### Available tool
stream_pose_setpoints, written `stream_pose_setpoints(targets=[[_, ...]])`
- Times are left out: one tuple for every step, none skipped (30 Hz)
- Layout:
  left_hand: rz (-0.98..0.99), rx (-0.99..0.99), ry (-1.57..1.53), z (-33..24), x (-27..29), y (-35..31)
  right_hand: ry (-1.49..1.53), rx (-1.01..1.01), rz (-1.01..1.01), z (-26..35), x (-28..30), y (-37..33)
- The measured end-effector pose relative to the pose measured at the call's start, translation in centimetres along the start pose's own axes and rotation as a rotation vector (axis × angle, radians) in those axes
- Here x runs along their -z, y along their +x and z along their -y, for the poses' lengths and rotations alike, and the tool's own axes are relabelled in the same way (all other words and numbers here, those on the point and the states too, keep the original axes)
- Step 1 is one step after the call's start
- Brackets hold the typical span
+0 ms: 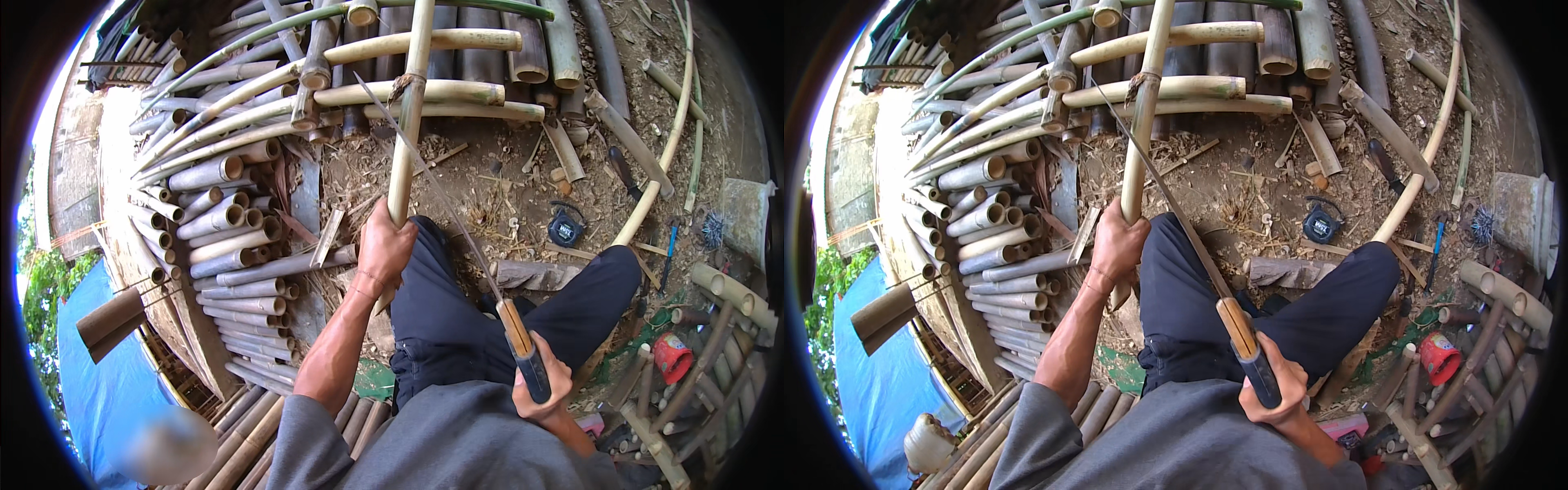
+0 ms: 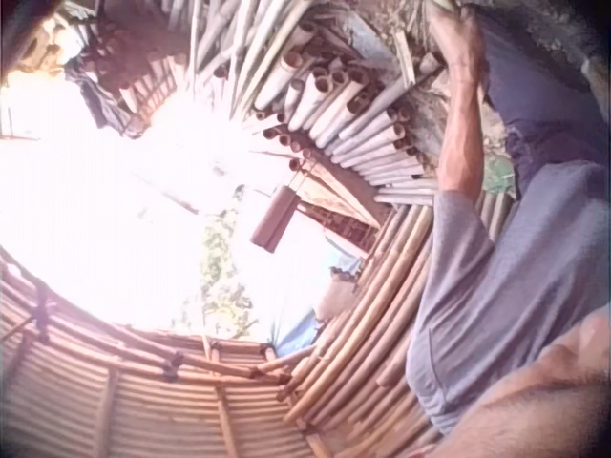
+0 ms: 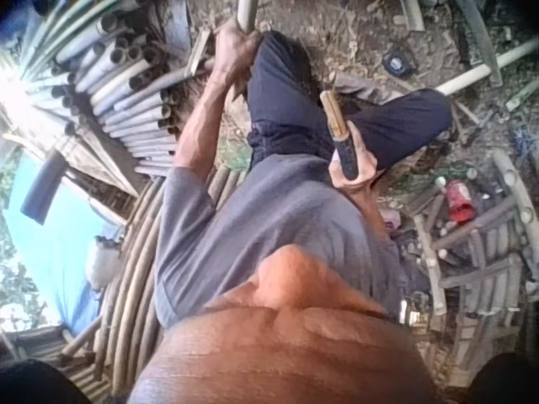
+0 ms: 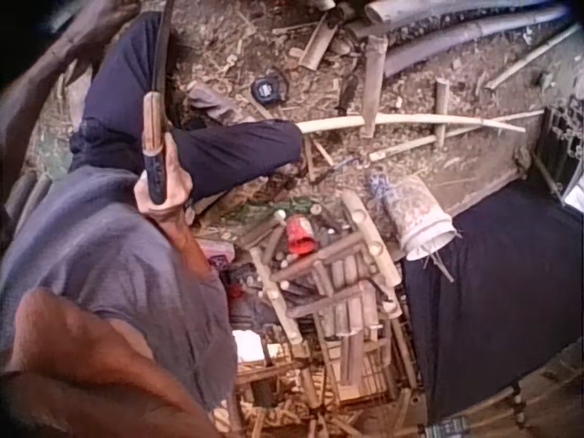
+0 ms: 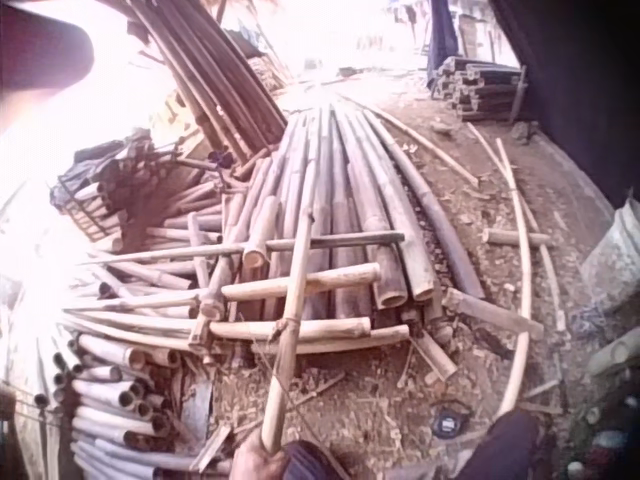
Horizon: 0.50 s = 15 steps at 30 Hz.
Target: The person sits on the ground in a workshop and assembles a bamboo structure. They use a hammer to fit bamboo pieces together, measure lengths with a tape measure, and cut bamboo with a hand saw. The person repeatedly adjusts and secures the bamboo components to form a frame.
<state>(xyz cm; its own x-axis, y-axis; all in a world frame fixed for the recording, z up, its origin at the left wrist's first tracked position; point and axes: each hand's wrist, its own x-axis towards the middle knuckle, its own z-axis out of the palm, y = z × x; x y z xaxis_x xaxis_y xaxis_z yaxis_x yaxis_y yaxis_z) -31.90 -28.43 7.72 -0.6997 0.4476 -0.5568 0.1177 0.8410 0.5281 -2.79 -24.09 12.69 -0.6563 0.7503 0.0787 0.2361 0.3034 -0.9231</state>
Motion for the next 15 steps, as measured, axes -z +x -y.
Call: stream_pose_setpoints(targets=[[-0.011, -0.005, 0.009, 0.0, -0.1, -0.1, 0.037, -0.011, 0.0, 0.2, 0.2, 0.0], [-0.022, -0.01, 0.018, 0.2, -0.2, -0.3, 0.001, 0.078, -0.001, -0.6, -0.6, 1.2], [-0.027, -0.022, 0.028, 0.2, -0.5, -0.4, -0.04, 0.165, -0.01, -1.2, -2.0, 4.0], [-0.046, -0.077, 0.027, 0.4, -1.1, -0.1, 0.034, 0.095, 0.007, -1.4, -3.8, 7.0], [-0.021, -0.059, 0.023, 0.0, -1.3, 0.0, 0.117, 0.027, 0.025, -1.6, -5.0, 9.0], [0.003, -0.033, 0.012, -0.2, -1.2, 0.1, 0.114, 0.038, 0.031, -1.6, -5.1, 9.0], [0.028, -0.008, 0.001, -0.3, -1.2, 0.2, 0.111, 0.048, 0.035, -1.6, -4.9, 8.6], [0.01, -0.032, 0.028, 0.4, -1.5, 0.6, 0.107, 0.057, 0.037, -1.6, -4.6, 8.0], [-0.008, -0.028, 0.024, 0.9, -1.1, 0.5, -0.081, 0.125, 0.012, -1.7, -3.3, 4.9], [-0.027, -0.026, 0.021, 1.5, -0.9, 0.3, -0.102, 0.071, 0.007, -1.0, -1.9, 1.8], [-0.032, -0.039, 0.018, 1.2, -0.7, 0.3, -0.147, -0.01, 0.038, 0.2, -0.2, -0.4], [-0.026, -0.023, -0.008, 0.3, -0.4, -0.1, -0.056, -0.093, 0.019, 0.8, 1.0, -2.5], [-0.02, -0.018, -0.011, 0.5, -0.4, 0.0, -0.084, -0.091, 0.003, 0.5, 1.3, -3.4], [-0.015, -0.019, -0.009, 0.6, -0.7, -0.1, -0.091, -0.014, 0.017, 0.3, 0.7, -1.7], [-0.01, -0.015, -0.008, 0.3, -0.7, -0.3, -0.099, 0.062, 0.037, -0.1, -0.4, 1.5]])
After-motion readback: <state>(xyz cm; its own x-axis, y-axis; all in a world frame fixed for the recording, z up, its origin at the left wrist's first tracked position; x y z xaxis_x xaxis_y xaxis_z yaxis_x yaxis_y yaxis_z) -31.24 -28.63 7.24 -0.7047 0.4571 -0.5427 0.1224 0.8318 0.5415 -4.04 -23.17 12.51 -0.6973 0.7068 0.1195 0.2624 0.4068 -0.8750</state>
